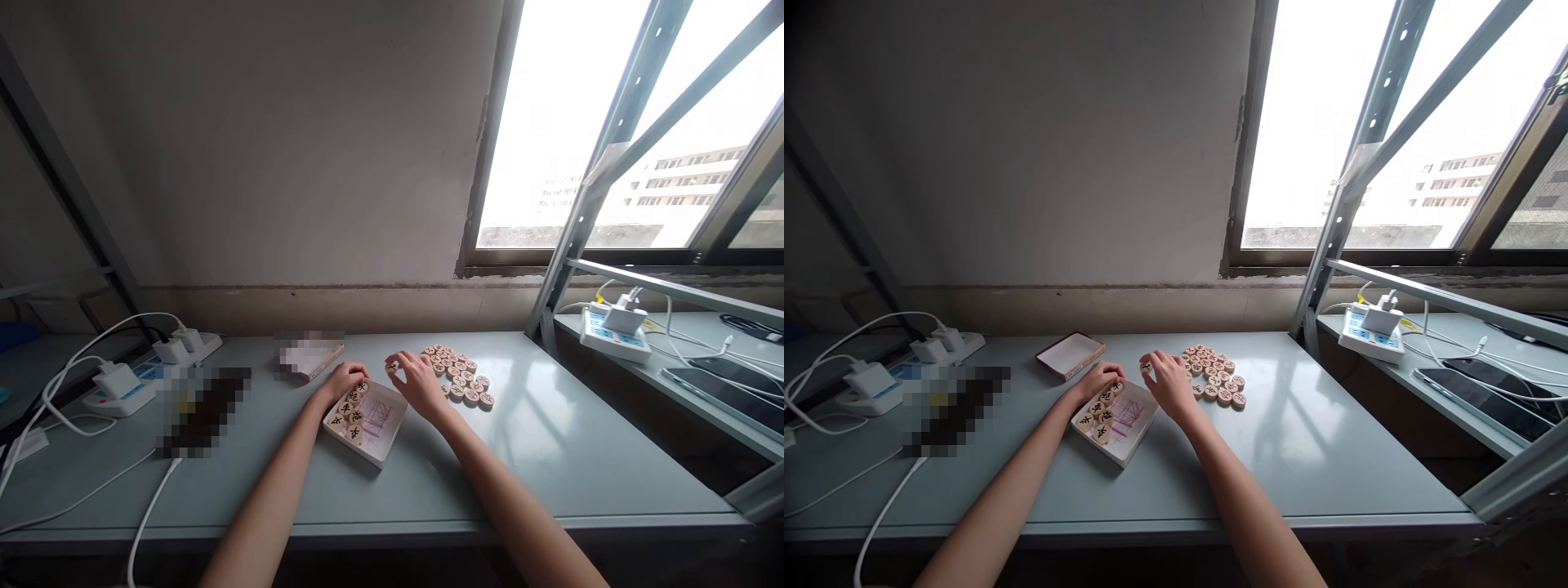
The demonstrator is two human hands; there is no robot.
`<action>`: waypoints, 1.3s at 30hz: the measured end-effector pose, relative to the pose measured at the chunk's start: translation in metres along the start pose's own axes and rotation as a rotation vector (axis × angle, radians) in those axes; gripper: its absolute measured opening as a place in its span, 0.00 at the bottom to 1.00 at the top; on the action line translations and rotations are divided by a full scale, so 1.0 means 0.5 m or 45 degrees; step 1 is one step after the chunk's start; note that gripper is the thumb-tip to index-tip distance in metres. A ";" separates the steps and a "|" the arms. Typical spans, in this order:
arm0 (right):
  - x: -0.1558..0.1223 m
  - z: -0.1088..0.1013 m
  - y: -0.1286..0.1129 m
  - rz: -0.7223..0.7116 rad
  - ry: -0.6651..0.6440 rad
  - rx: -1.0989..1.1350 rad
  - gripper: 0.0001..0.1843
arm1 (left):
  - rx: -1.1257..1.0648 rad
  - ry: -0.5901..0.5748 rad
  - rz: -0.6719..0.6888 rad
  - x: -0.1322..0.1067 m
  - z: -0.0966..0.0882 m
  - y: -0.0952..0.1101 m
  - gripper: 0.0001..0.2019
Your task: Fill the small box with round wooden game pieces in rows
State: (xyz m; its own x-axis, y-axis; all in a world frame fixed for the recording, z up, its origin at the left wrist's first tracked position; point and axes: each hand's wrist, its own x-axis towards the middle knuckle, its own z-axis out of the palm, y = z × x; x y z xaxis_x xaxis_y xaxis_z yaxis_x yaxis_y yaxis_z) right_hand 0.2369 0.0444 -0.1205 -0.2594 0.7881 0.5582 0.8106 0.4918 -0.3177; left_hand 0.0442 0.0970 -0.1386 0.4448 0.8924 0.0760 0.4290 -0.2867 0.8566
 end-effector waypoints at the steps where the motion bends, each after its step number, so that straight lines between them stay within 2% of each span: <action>1: 0.001 -0.001 0.007 0.023 0.036 -0.062 0.09 | -0.003 0.000 -0.014 -0.001 0.000 0.001 0.09; 4: 0.000 0.000 0.022 0.058 0.065 -0.176 0.08 | -0.007 0.011 -0.034 -0.002 0.001 0.002 0.09; 10: -0.009 0.007 0.037 0.052 -0.104 -0.301 0.07 | -0.011 0.022 -0.036 -0.003 0.002 0.003 0.09; 15: -0.009 0.005 0.038 0.054 -0.139 -0.401 0.08 | -0.043 0.009 -0.033 -0.003 0.002 -0.001 0.08; 22: -0.010 0.001 0.043 0.025 -0.224 -0.580 0.11 | -0.042 0.021 -0.031 0.000 0.003 -0.006 0.08; 26: -0.013 0.000 0.054 0.089 -0.210 -0.614 0.13 | -0.042 0.008 -0.037 -0.003 0.002 -0.002 0.09; 29: -0.010 -0.003 0.051 0.121 -0.142 -0.503 0.15 | -0.019 0.009 -0.048 -0.004 0.001 0.002 0.09; 32: -0.007 -0.009 0.022 0.018 -0.125 -0.189 0.16 | 0.005 0.002 -0.020 -0.003 0.000 0.002 0.09; 35: -0.008 -0.012 -0.025 -0.195 -0.276 0.162 0.14 | 0.046 -0.010 0.034 0.000 -0.001 0.000 0.09; 39: -0.018 -0.007 -0.078 -0.415 -0.487 0.413 0.14 | 0.063 -0.008 0.038 0.000 -0.002 0.000 0.09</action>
State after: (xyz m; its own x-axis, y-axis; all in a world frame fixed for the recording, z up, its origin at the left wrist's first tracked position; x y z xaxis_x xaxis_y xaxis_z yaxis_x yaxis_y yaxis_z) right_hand 0.2097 0.0167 -0.1104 -0.6869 0.6256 0.3699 0.4718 0.7710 -0.4278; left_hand 0.0433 0.0972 -0.1381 0.4629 0.8810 0.0980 0.4536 -0.3304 0.8277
